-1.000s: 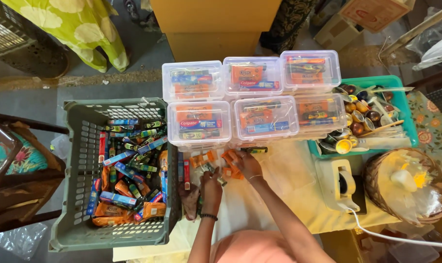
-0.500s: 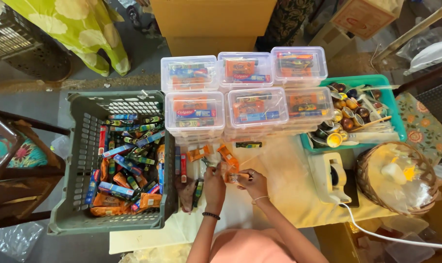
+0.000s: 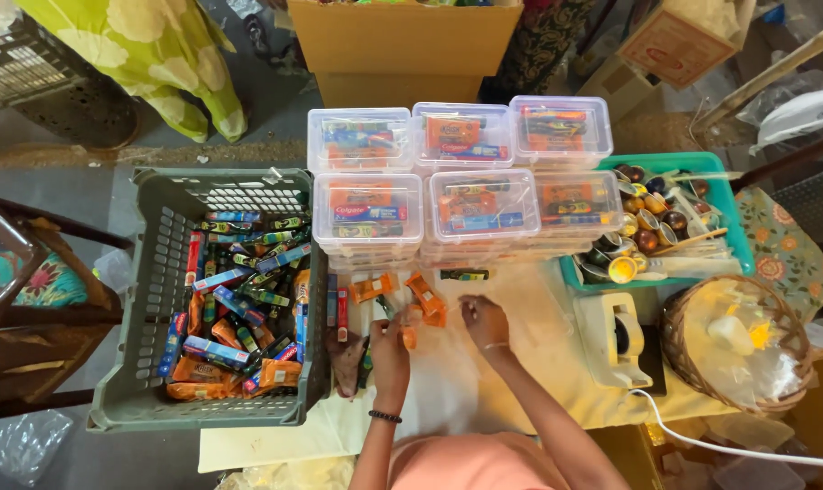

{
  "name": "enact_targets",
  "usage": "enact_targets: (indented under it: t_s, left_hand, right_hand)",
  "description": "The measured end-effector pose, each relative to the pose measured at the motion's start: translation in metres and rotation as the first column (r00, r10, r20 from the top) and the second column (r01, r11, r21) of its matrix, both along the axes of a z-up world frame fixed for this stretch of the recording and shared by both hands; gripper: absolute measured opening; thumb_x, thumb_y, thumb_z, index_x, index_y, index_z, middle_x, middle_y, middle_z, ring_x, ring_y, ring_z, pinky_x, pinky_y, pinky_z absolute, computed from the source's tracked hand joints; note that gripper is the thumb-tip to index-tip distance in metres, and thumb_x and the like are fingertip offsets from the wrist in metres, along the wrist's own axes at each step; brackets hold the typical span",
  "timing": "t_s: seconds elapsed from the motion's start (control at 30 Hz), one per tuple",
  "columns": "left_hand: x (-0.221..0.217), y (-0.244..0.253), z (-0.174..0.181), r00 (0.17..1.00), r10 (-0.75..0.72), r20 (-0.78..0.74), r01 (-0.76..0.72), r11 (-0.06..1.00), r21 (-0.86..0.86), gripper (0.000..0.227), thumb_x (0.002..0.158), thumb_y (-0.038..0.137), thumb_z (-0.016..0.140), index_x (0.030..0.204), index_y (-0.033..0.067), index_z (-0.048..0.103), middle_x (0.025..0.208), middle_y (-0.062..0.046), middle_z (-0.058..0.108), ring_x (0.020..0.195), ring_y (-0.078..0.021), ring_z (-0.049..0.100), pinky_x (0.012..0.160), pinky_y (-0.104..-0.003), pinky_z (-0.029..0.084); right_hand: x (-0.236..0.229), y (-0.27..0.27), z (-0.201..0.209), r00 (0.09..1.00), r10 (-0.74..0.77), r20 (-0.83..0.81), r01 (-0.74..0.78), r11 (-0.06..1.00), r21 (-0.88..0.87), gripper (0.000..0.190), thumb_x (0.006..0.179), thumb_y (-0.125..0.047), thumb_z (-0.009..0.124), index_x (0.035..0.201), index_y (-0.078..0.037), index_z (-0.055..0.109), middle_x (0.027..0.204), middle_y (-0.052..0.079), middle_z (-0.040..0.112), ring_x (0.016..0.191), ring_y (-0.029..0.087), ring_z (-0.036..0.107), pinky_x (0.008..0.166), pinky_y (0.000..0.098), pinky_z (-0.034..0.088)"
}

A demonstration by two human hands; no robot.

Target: The person sorts small snack packets from a green basket and places them into clear plastic bags on a table. They handle the packets by hand, arranging them into the bags and occasionally moving the bags to a basket on the right.

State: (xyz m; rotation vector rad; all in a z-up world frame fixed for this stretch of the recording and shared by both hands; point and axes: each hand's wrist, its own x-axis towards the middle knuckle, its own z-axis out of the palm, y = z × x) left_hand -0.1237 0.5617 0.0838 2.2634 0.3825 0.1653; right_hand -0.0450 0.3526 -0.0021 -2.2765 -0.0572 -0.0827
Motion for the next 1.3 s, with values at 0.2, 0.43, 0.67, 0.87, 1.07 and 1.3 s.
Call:
enact_targets:
  t_s: [0.2,0.43,0.67,0.87,1.07,1.3]
  left_hand:
    - [0.001,0.002,-0.006,0.999,0.027,-0.038,-0.03,0.996,-0.079,0.041,0.089,-0.006,0.058,0.126,0.0083,0.069,0.104,-0.015,0.059,0.085,-0.0322,0.064,0.073,-0.043,0.053]
    - [0.01,-0.01,-0.001,1.0,-0.018,-0.015,0.017,1.0,-0.017,0.042,0.088,-0.004,0.06,0.127,0.0064,0.069,0.105,-0.017,0.06,0.087,-0.0371,0.064,0.072,-0.046,0.053]
    - [0.014,-0.012,0.003,0.998,0.024,0.057,-0.02,0.997,-0.074,0.033,0.091,-0.001,0.06,0.122,0.0059,0.071,0.103,-0.017,0.062,0.087,-0.0362,0.065,0.074,-0.045,0.053]
    - [0.0,-0.015,-0.001,0.988,0.028,0.155,-0.002,0.986,-0.165,0.033,0.091,-0.003,0.061,0.121,0.005,0.073,0.1,-0.016,0.062,0.083,-0.0327,0.063,0.072,-0.042,0.051]
    - [-0.057,0.031,-0.07,0.966,0.239,-0.1,-0.256,0.814,-0.522,0.032,0.098,0.008,0.062,0.127,0.0101,0.075,0.094,-0.008,0.062,0.075,-0.0161,0.054,0.067,-0.03,0.049]
    - [-0.122,0.07,-0.066,0.9,0.338,-0.277,-0.427,0.552,-0.716,0.037,0.095,0.017,0.06,0.131,0.0136,0.07,0.11,0.001,0.069,0.081,-0.0069,0.057,0.067,-0.024,0.05]
  right_hand:
    - [0.069,0.017,-0.057,0.985,0.172,0.0,-0.152,0.869,-0.47,0.022,0.099,-0.023,0.056,0.111,-0.009,0.068,0.103,0.011,0.071,0.077,0.034,0.07,0.061,0.0479,0.057]
    - [0.07,0.012,-0.035,0.889,0.455,0.053,-0.344,0.74,-0.579,0.016,0.088,-0.023,0.063,0.094,-0.008,0.065,0.104,0.012,0.068,0.086,0.029,0.072,0.064,0.0415,0.059]
    - [-0.017,-0.014,0.136,0.987,0.095,0.13,-0.104,0.993,0.063,0.032,0.073,-0.007,0.08,0.104,-0.006,0.073,0.098,0.009,0.075,0.082,0.019,0.077,0.074,0.0308,0.062]
    - [-0.036,0.018,0.129,0.894,0.417,0.166,-0.42,0.907,-0.016,0.033,0.077,-0.007,0.082,0.109,-0.003,0.075,0.103,0.013,0.075,0.085,0.027,0.074,0.075,0.0356,0.061]
    - [-0.042,0.039,0.131,0.97,0.219,0.104,-0.242,0.911,0.334,0.024,0.086,-0.011,0.075,0.109,-0.004,0.076,0.1,0.01,0.076,0.08,0.017,0.077,0.069,0.0287,0.064]
    - [-0.045,0.06,0.039,0.954,0.203,-0.222,-0.152,0.962,0.226,0.017,0.089,-0.009,0.071,0.104,-0.005,0.077,0.088,0.012,0.079,0.07,0.02,0.075,0.066,0.0302,0.059]
